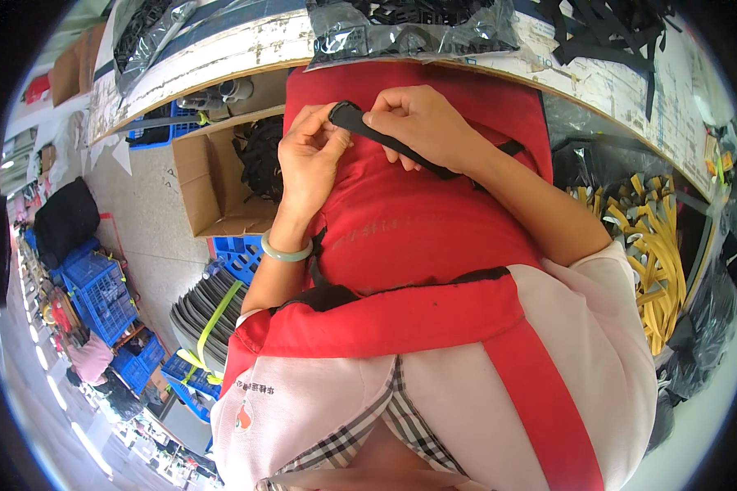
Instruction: Assembling plastic buckles onto black nylon straps at a factory workstation.
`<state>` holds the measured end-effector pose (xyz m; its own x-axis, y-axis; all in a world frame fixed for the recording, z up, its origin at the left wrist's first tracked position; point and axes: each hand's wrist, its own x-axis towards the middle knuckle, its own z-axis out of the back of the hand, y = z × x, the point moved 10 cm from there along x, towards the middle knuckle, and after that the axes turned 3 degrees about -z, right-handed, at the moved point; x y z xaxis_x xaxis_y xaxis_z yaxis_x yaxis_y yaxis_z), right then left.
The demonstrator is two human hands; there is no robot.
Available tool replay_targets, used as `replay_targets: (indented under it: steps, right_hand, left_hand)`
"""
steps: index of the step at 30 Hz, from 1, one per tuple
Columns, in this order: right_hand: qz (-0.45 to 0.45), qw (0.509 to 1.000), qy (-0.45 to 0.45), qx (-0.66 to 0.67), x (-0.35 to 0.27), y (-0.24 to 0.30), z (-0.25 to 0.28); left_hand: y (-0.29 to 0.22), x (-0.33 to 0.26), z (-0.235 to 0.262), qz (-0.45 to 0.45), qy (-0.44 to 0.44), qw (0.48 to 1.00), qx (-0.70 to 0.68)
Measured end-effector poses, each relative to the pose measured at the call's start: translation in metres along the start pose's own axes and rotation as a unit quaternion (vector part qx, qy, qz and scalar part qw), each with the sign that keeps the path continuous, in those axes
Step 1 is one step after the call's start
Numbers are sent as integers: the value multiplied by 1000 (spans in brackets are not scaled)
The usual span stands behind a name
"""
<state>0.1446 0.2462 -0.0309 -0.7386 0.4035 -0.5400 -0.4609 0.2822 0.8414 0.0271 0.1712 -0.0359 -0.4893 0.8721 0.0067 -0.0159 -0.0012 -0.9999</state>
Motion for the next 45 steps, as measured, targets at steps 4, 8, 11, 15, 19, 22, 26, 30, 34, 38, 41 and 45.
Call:
replay_targets:
  steps: [4, 8, 11, 15, 19, 22, 26, 30, 34, 38, 41, 45]
  right_hand:
    - [-8, 998, -12, 66, 2, -5, -3]
    - [8, 990, -14, 142, 7, -11, -3]
    - [11, 980, -13, 199, 6, -9, 0]
    - [6, 963, 6, 269, 11, -15, -7]
    - [56, 963, -14, 263, 14, -8, -9]
    - [61, 972, -3, 228, 17, -5, -4]
    - [32, 979, 41, 197, 18, -11, -3]
    - [254, 960, -113, -40, 12, 18, 12]
    - [406, 879, -191, -165, -39, 68, 9]
    - [167, 977, -44, -128, -11, 39, 5]
    - [62, 995, -23, -71, -5, 15, 5]
    - [75, 996, -33, -34, -1, 17, 0]
  left_hand:
    - [-24, 0, -2, -100, 1, 986, 136]
    - [-28, -1, -3, -108, -22, 983, 148]
    - [-22, -2, 1, -87, -25, 987, 131]
    - [-36, -5, -2, -139, -49, 979, 144]
    - [-40, -3, -7, -176, -33, 964, 199]
    - [-39, -4, -3, -200, -17, 957, 209]
    - [17, -7, -4, 86, -33, 975, -201]
    - [40, -3, -13, 191, 8, 923, -333]
    - [27, -2, -10, 163, -36, 926, -339]
    - [12, 5, 4, 74, -53, 972, -217]
    - [-1, 3, 6, 56, -45, 986, -153]
    - [-10, 4, 5, 11, -22, 995, -94]
